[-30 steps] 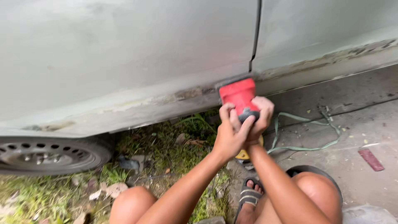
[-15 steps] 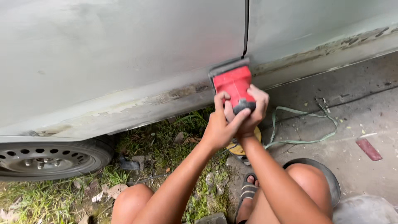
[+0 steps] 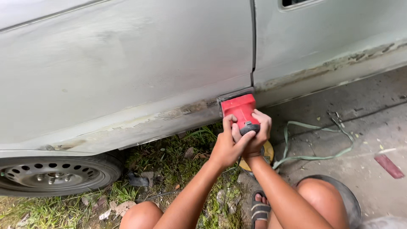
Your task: The person uses a red electric sander to smooth the lower side panel of a silver car. They move the tool back and forth along the bodywork near the rear wheel and periodically touch the surface with their hand to check the texture.
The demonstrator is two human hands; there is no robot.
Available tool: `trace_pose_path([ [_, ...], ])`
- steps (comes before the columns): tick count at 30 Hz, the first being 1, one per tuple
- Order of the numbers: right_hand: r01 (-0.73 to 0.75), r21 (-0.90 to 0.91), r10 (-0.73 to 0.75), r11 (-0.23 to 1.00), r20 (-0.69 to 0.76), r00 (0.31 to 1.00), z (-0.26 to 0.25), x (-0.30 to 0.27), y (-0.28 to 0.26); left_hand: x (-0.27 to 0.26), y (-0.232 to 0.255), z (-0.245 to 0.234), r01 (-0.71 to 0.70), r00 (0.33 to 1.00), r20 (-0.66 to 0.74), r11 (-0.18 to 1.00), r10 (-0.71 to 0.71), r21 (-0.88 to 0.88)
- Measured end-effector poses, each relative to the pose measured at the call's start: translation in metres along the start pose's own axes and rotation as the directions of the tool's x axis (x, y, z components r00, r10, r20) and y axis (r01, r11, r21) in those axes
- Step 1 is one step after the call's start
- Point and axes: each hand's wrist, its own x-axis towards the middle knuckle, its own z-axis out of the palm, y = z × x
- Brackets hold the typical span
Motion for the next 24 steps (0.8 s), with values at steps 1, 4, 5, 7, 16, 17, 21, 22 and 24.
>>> trace_pose_path([
  [1,0.003,0.010,-0.003,1.000,0.002,1.000,0.009,0.024,-0.012,0.007,0.013,-0.007,-0.001,1.000,-0.011,1.000,0.001,-0.001],
  [4,-0.018,0.028,0.017,0.999,0.020,1.000,0.002,0.049,-0.040,-0.001,0.025,-0.005,-0.015,0.998,-0.057,1.000,0.016,0.009],
  [5,0.003,0.007,-0.003,1.000,0.017,1.000,-0.003,0.045,-0.038,-0.004,0.023,-0.002,-0.028,0.998,-0.054,1.000,0.027,-0.012],
  [7,0.059,0.002,-0.059,0.998,-0.017,0.998,0.002,0.033,-0.025,0.002,0.017,-0.001,-0.085,0.994,-0.067,0.996,0.084,-0.023],
  [16,0.050,-0.018,-0.049,0.999,0.029,0.998,0.000,0.042,-0.021,0.001,0.025,-0.002,-0.021,0.999,-0.042,0.997,0.018,-0.076],
  [17,0.045,-0.021,-0.044,0.999,0.027,0.999,-0.002,0.031,-0.014,0.003,0.015,0.002,-0.020,1.000,-0.014,0.997,0.019,-0.069],
  [21,0.015,-0.038,-0.014,0.999,0.015,1.000,-0.005,-0.003,0.009,0.009,-0.008,0.007,-0.013,0.999,0.041,0.999,0.015,-0.034],
  [22,0.018,-0.027,-0.018,0.999,0.012,1.000,0.000,0.018,0.000,0.010,0.006,0.002,-0.018,0.999,0.030,0.999,0.019,-0.030],
  [24,0.081,-0.036,-0.080,0.996,0.022,0.997,-0.002,0.048,-0.021,0.003,0.027,-0.003,-0.047,0.999,-0.004,0.998,0.047,-0.034],
])
